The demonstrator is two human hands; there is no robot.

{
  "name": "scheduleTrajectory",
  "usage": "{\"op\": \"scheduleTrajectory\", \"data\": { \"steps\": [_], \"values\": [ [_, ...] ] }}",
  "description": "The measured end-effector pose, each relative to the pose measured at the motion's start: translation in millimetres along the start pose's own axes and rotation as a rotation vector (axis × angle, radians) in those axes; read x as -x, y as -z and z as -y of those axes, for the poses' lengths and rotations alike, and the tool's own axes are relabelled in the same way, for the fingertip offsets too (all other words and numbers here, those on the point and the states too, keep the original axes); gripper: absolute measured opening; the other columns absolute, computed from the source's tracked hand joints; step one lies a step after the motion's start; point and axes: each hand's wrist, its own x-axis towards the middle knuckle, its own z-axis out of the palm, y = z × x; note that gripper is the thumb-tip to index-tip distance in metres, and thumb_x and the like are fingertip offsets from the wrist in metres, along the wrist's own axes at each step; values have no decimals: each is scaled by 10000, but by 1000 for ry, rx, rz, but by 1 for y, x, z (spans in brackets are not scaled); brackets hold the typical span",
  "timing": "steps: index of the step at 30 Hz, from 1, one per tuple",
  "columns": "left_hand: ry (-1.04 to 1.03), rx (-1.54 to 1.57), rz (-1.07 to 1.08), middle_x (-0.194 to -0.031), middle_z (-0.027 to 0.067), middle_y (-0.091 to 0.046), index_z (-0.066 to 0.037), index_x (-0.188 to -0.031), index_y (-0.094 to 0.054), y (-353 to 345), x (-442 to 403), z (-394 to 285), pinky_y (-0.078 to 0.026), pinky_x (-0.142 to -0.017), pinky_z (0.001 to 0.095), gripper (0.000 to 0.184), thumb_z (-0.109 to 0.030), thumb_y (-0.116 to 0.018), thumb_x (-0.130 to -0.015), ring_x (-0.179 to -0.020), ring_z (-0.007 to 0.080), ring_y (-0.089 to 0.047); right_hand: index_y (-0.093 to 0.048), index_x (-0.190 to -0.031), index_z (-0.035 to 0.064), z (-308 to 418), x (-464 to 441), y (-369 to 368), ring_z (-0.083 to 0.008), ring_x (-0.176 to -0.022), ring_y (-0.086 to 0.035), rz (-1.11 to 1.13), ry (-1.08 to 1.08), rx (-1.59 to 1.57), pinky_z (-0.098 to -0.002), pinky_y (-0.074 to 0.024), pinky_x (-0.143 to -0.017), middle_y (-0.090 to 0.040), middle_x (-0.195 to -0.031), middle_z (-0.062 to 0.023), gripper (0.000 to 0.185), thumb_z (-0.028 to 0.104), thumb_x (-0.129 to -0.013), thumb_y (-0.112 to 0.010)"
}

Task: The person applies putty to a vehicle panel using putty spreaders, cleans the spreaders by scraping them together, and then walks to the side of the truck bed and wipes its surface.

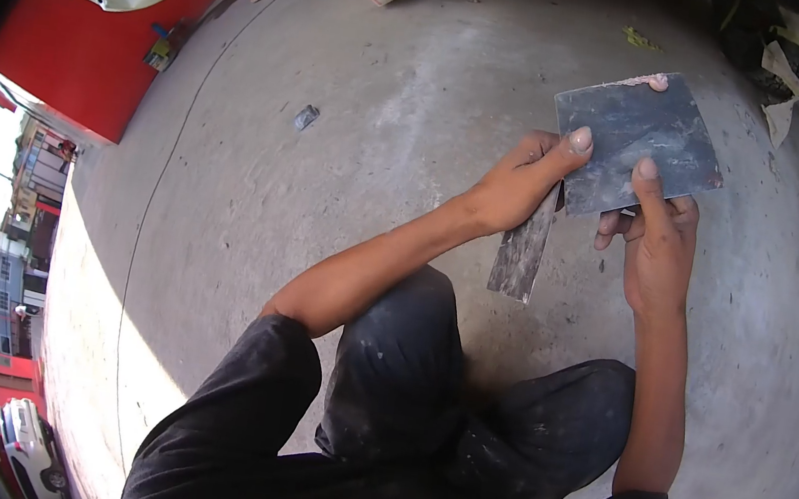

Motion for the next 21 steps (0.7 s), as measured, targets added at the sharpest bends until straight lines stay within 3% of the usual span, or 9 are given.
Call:
{"op": "scheduleTrajectory", "data": {
  "steps": [3,6,9,12,13,16,17,19,21],
  "values": [
    [7,18,5,-726,49,-639,49,-927,-719,-2,3,-12,-472,-661,284,474,-403,-608,-1016,-749,110,-587,-665,-973,34,-3,-4,9,-125,-554,-613,38,29,26,-267,-449,-430,-666,-781,-57,243,276,-972,-686],
    [-41,-211,100,-814,83,-686,46,-981,-712,8,2,-5,-478,-624,264,515,-456,-602,-1006,-716,106,-609,-671,-961,34,-6,-6,14,-112,-523,-590,-1,42,85,-255,-430,-414,-666,-772,-53,259,292,-973,-687],
    [53,-382,115,-750,50,-653,28,-940,-719,8,10,-30,-448,-593,277,487,-444,-617,-997,-690,96,-581,-669,-970,34,-11,-7,16,-95,-479,-538,11,56,101,-246,-407,-400,-640,-726,-39,275,308,-969,-694],
    [-32,-193,51,-681,11,-599,9,-863,-711,1,10,-19,-416,-560,296,457,-418,-614,-997,-653,89,-541,-651,-903,51,-7,-2,8,-76,-449,-482,-41,25,122,-241,-388,-391,-563,-640,-7,280,318,-968,-700],
    [-59,-211,32,-672,12,-584,13,-851,-700,0,12,-20,-416,-561,302,459,-410,-606,-1000,-651,86,-528,-616,-840,68,-13,-4,19,-55,-429,-422,-94,-7,220,-230,-323,-377,-476,-582,20,396,431,-995,-642],
    [-170,-298,-91,-626,31,-552,30,-795,-669,-1,13,-27,-417,-546,327,469,-381,-585,-1005,-614,92,-511,-561,-799,74,-18,-4,32,-68,-396,-367,49,-24,138,-216,-279,-403,-404,-548,47,558,568,-1042,-465],
    [-228,-348,-176,-597,49,-550,38,-763,-660,0,11,-27,-418,-530,339,478,-368,-580,-1003,-580,105,-518,-596,-890,27,-22,-19,53,-87,-491,-471,409,-84,11,-204,-302,-429,-521,-660,8,744,729,-988,-374],
    [-292,-489,-307,-541,88,-539,50,-705,-645,7,11,-31,-417,-498,367,496,-345,-578,-998,-505,151,-525,-618,-1022,-9,-18,-14,39,-106,-620,-548,494,-29,127,-219,-372,-474,-588,-809,-30,835,786,-947,-374],
    [-308,-660,-379,-485,131,-520,60,-653,-632,12,10,-36,-413,-463,398,514,-326,-583,-988,-425,218,-523,-633,-1121,-46,-26,1,15,-107,-692,-568,434,76,257,-245,-430,-537,-619,-862,-48,855,761,-946,-414]
  ]
}}
